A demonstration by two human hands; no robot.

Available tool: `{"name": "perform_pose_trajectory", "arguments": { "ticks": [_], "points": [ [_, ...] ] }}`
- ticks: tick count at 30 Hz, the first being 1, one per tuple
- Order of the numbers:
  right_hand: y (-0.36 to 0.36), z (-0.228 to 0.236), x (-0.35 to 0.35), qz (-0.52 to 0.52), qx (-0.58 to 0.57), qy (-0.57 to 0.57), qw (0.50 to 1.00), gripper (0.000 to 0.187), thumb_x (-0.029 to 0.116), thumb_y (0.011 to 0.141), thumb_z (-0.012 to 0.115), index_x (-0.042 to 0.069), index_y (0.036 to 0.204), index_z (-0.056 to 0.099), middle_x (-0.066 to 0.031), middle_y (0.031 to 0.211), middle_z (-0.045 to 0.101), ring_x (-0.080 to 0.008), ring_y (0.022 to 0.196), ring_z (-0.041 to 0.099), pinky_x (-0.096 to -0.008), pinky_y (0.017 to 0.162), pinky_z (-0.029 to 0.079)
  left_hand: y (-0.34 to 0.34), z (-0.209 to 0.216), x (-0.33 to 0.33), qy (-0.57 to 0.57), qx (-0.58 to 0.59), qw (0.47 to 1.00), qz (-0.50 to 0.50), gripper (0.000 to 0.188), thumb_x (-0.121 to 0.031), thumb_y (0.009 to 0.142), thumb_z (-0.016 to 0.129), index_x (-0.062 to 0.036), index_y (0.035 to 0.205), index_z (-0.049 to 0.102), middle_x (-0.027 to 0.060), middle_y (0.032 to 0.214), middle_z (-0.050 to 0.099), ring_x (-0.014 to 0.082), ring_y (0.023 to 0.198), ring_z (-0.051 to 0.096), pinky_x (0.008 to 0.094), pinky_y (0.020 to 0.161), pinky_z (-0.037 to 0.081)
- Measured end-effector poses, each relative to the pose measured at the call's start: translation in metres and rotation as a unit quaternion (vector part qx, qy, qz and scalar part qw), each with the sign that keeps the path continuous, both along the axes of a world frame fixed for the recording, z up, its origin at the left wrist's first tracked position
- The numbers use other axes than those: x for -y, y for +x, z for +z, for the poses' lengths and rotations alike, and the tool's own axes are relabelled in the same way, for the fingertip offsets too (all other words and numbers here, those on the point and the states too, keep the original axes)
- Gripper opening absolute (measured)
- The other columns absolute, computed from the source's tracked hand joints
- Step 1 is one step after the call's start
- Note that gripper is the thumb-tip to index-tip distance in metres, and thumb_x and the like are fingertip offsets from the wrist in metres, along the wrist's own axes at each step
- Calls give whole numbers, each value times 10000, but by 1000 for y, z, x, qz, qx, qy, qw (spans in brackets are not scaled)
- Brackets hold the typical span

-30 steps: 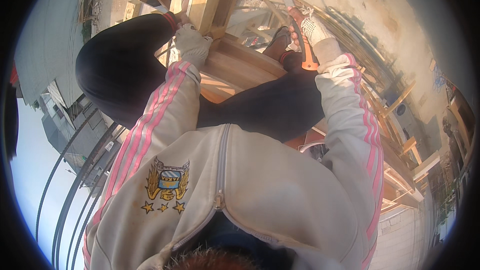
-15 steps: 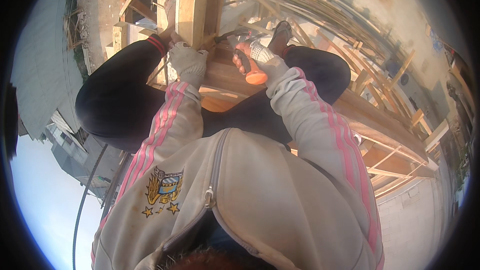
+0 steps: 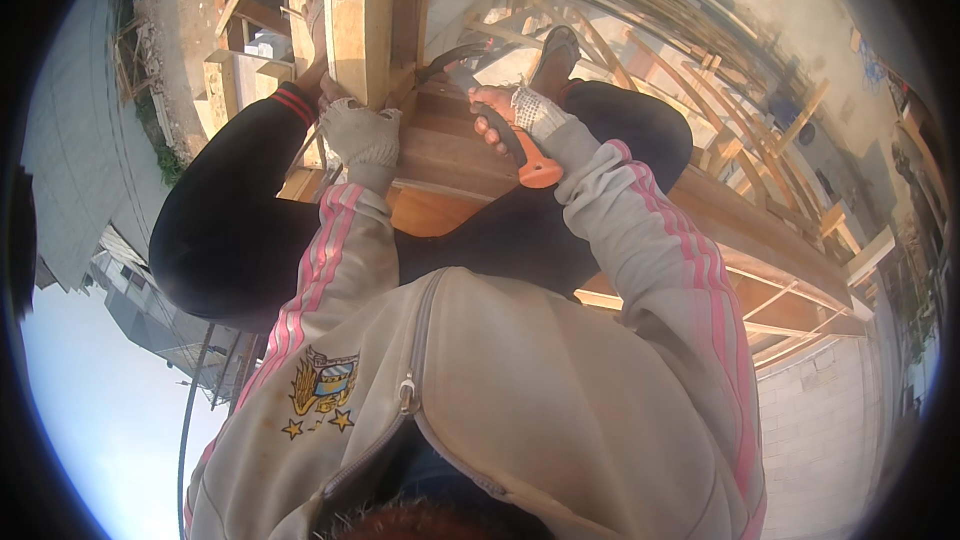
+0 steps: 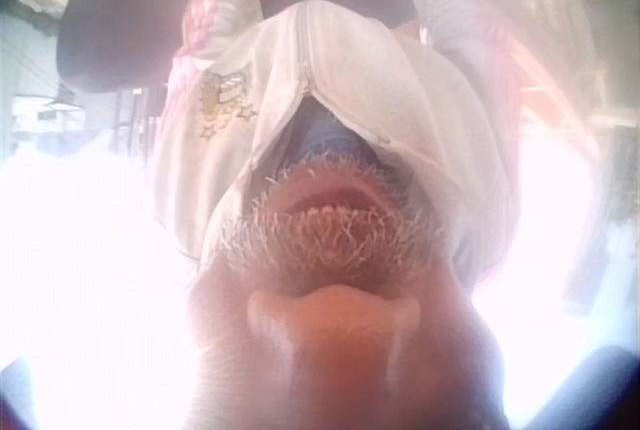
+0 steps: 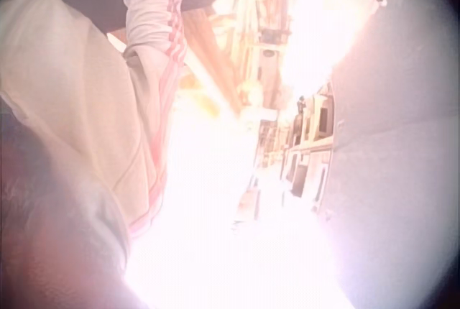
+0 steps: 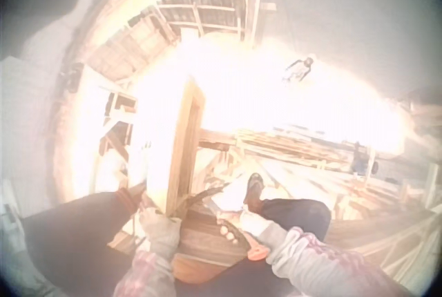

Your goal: The person assembles a wooden structure by hammering nails into wooden planks and sawing a plank to size. They use a hammer and a hand saw to join and cut the wood pieces.

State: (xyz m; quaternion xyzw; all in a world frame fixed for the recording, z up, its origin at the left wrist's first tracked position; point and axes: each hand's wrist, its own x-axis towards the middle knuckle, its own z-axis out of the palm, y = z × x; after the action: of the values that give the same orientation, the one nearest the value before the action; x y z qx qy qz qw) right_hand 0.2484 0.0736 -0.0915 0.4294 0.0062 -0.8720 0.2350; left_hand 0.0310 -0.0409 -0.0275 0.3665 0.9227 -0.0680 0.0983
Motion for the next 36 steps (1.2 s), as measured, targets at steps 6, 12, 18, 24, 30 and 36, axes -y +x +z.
{"name": "perform_pose_trajectory", "arguments": {
  "ticks": [6, 12, 18, 24, 30, 36],
  "points": [
    [5, -9, -43, -70, 47, 204, 975, 281, 277, 933, 743, 111, 1108, 599, -12, 745, 595, -162, 575, 623, -349, 478, 530, 1, -5, 5, 70, 17, 997, 3, 1028, -345, 716, 867, 50, 1513, 351, 289, 1316, 544, 452, 1225, 540, 529, 1047, 442],
    [-24, -33, -59, 85, 0, 411, 908, 598, 344, 933, 755, 24, 1370, 502, -14, 720, 567, -104, 490, 534, -280, 389, 433, -1, 5, 13, 118, -11, 992, -45, 1009, -344, 725, 878, 58, 1504, 377, 310, 1295, 571, 465, 1217, 562, 546, 1039, 454],
    [-26, -61, -55, 162, -60, 605, 778, 551, 321, 920, 728, 70, 1379, 557, -114, 815, 652, -221, 560, 581, -375, 521, 494, 22, 63, -32, 160, 151, 953, -206, 430, -145, 863, 783, -37, 1257, 646, 135, 1089, 702, 318, 1039, 693, 410, 861, 568],
    [-40, -36, -75, 314, -65, 717, 619, 303, 244, 945, 670, 65, 1189, 652, -158, 842, 750, -342, 750, 726, -479, 666, 583, 51, -5, -62, -206, 154, 919, -298, 463, -304, 800, 787, -71, 1191, 697, 170, 1099, 699, 347, 1058, 696, 459, 886, 579],
    [-19, -88, -83, 45, -67, 480, 874, 301, 361, 918, 711, 108, 1070, 652, -29, 710, 675, -154, 537, 603, -309, 457, 460, 66, 11, -49, -138, 246, 933, -224, 467, -300, 802, 778, -44, 1187, 705, 208, 1118, 716, 368, 1048, 698, 433, 928, 564],
    [-54, -59, -56, 152, -36, 312, 937, 465, 452, 940, 664, 49, 1158, 584, -19, 690, 575, -145, 599, 617, -346, 447, 465, 69, 17, -9, 127, 331, 928, -116, 368, -251, 881, 760, -20, 1158, 688, 181, 1013, 702, 368, 932, 685, 449, 821, 538]
  ]
}}
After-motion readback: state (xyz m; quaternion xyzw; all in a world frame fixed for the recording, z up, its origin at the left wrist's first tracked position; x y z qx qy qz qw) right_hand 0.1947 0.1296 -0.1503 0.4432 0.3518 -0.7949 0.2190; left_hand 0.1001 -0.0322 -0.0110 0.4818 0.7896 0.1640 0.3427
